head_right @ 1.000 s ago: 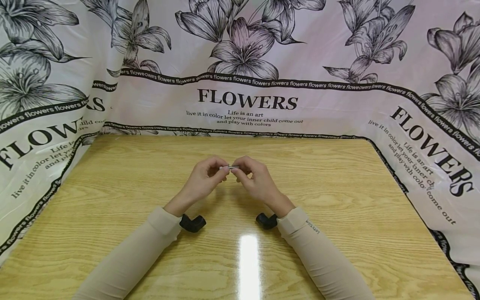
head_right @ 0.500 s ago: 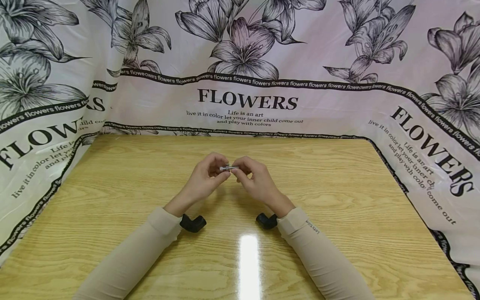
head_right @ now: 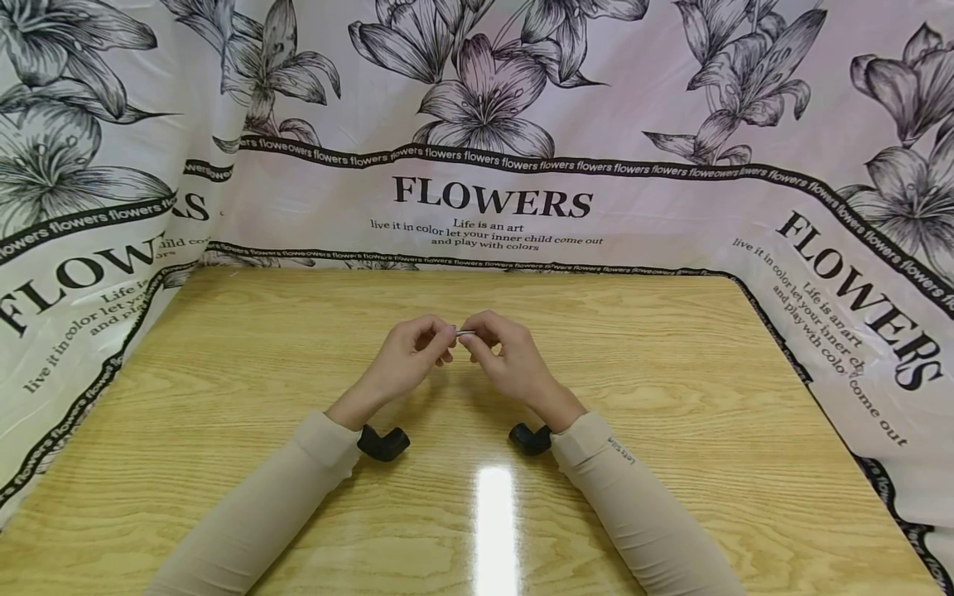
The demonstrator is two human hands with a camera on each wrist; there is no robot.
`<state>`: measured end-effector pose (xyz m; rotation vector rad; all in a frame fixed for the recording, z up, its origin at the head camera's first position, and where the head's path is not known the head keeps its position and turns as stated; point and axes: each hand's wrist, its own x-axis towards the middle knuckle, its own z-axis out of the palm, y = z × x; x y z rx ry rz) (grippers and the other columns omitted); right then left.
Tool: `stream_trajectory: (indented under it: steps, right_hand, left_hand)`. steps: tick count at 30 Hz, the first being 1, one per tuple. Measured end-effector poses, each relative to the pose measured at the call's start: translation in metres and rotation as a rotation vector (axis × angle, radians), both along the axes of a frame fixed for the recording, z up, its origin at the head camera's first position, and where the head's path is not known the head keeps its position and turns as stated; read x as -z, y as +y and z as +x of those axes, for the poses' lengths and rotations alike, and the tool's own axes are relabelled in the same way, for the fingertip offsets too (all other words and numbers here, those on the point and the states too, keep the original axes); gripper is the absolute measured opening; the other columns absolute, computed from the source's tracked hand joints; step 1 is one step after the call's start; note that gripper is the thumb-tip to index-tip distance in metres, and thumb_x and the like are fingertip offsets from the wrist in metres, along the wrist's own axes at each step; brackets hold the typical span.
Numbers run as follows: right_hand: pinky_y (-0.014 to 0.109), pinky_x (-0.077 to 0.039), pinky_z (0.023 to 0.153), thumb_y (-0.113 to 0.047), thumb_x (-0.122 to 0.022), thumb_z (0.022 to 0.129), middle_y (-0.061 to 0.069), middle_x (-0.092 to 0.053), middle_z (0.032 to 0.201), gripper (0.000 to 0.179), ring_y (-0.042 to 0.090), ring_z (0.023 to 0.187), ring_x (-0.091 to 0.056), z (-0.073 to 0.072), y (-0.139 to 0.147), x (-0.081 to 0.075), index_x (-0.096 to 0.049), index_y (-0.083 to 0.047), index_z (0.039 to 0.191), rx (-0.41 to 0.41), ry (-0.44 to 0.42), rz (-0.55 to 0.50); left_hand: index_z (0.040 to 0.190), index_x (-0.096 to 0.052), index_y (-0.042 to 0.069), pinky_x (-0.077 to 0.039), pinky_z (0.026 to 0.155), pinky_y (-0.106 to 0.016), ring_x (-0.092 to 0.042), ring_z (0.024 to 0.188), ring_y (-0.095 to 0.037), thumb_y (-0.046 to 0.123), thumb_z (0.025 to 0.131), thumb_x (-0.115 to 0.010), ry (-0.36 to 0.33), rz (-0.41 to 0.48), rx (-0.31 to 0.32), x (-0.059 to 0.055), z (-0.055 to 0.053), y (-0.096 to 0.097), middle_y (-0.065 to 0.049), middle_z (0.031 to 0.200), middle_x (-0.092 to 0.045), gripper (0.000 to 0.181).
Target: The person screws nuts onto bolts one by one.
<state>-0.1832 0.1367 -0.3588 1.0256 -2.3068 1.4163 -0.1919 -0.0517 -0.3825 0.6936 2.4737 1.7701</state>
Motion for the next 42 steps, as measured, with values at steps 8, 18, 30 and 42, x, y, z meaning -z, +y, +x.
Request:
stream_trajectory:
  steps: [8, 18, 30, 42]
  right_hand:
    - [0.034, -0.05, 0.058, 0.006, -0.058, 0.092, 0.01, -0.065, 0.078, 0.008, 0.032, 0.066, -0.061, -0.0005, 0.0001, 0.0004, -0.06, 0.004, 0.099, -0.004, -0.01, -0.01]
    - [0.03, -0.048, 0.056, 0.007, -0.057, 0.092, 0.009, -0.065, 0.076, 0.009, 0.03, 0.065, -0.062, -0.0013, 0.0005, 0.0018, -0.061, 0.004, 0.1, 0.001, 0.003, -0.004]
    - [0.037, -0.05, 0.059, 0.006, -0.058, 0.092, 0.01, -0.065, 0.078, 0.008, 0.031, 0.065, -0.062, -0.0012, 0.0003, 0.0015, -0.06, 0.004, 0.099, -0.007, -0.001, -0.011]
    - [0.039, -0.051, 0.061, 0.006, -0.057, 0.092, 0.01, -0.065, 0.078, 0.009, 0.033, 0.065, -0.062, -0.0008, 0.0001, 0.0019, -0.061, 0.003, 0.099, -0.007, 0.006, -0.012]
  left_hand:
    - [0.11, -0.055, 0.011, -0.051, 0.07, -0.033, -0.062, 0.081, -0.016, 0.015, 0.093, -0.064, 0.07, 0.021, -0.02, -0.003, 0.0019, 0.0025, -0.005, 0.103, -0.063, 0.02]
    - [0.098, -0.065, 0.012, -0.05, 0.067, -0.033, -0.062, 0.082, -0.024, 0.034, 0.1, -0.048, 0.025, -0.001, -0.028, -0.0024, 0.0021, 0.0006, -0.002, 0.094, -0.062, 0.028]
    - [0.108, -0.057, 0.012, -0.051, 0.07, -0.032, -0.06, 0.08, -0.014, 0.012, 0.092, -0.065, 0.108, -0.013, -0.035, -0.0036, 0.0014, 0.0029, -0.002, 0.102, -0.063, 0.017]
    - [0.105, -0.063, 0.012, -0.051, 0.07, -0.033, -0.061, 0.08, -0.021, 0.034, 0.099, -0.054, 0.043, -0.039, -0.031, -0.0039, 0.0022, 0.0013, -0.004, 0.094, -0.063, 0.024]
